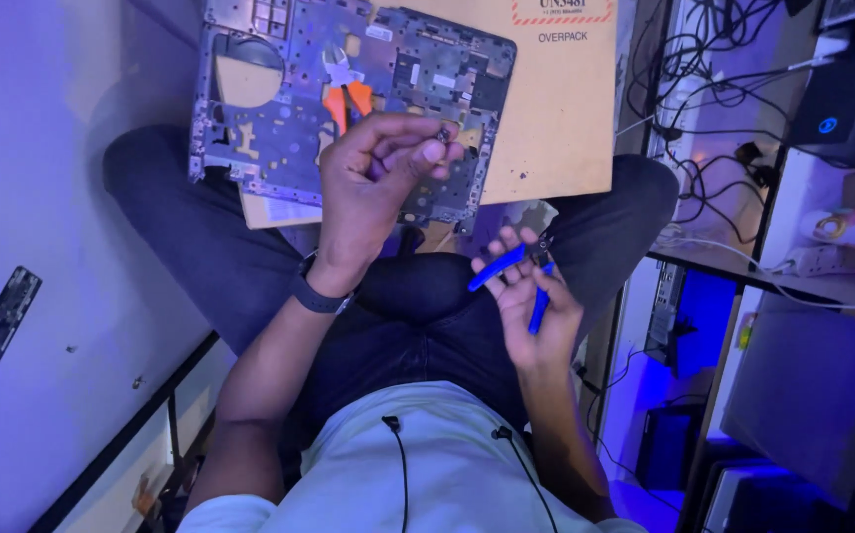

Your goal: Disassembling a laptop chassis by removing internal components using pliers and a screwdriver while sitting on the floor.

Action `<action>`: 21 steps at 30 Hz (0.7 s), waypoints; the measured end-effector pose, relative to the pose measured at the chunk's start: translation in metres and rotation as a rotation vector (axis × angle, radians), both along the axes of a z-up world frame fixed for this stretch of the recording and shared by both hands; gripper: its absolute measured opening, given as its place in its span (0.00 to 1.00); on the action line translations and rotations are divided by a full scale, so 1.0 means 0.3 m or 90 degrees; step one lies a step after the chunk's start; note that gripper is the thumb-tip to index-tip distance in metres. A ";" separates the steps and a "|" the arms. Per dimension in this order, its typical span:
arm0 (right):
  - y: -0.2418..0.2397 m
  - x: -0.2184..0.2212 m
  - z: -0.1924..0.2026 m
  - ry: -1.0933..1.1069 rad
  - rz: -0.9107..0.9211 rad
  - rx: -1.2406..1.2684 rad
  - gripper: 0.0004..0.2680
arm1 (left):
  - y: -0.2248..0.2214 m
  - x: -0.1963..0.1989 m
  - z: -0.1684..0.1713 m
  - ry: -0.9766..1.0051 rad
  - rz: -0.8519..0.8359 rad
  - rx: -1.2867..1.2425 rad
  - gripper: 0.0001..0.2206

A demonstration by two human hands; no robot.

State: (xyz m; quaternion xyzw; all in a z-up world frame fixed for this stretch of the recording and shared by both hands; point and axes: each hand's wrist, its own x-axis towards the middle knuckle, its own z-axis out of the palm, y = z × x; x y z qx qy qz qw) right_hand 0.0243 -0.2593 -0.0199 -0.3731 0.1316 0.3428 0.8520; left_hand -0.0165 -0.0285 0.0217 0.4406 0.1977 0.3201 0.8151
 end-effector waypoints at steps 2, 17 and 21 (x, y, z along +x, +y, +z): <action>0.018 -0.040 0.045 -0.028 0.063 0.034 0.19 | 0.016 0.017 0.004 -0.002 -0.030 0.005 0.09; 0.264 0.184 0.200 -0.272 0.312 0.046 0.21 | 0.093 0.127 0.074 -0.008 -0.140 0.164 0.09; 0.306 0.208 0.303 -0.535 0.392 -0.315 0.22 | 0.099 0.111 0.076 0.001 -0.162 0.183 0.07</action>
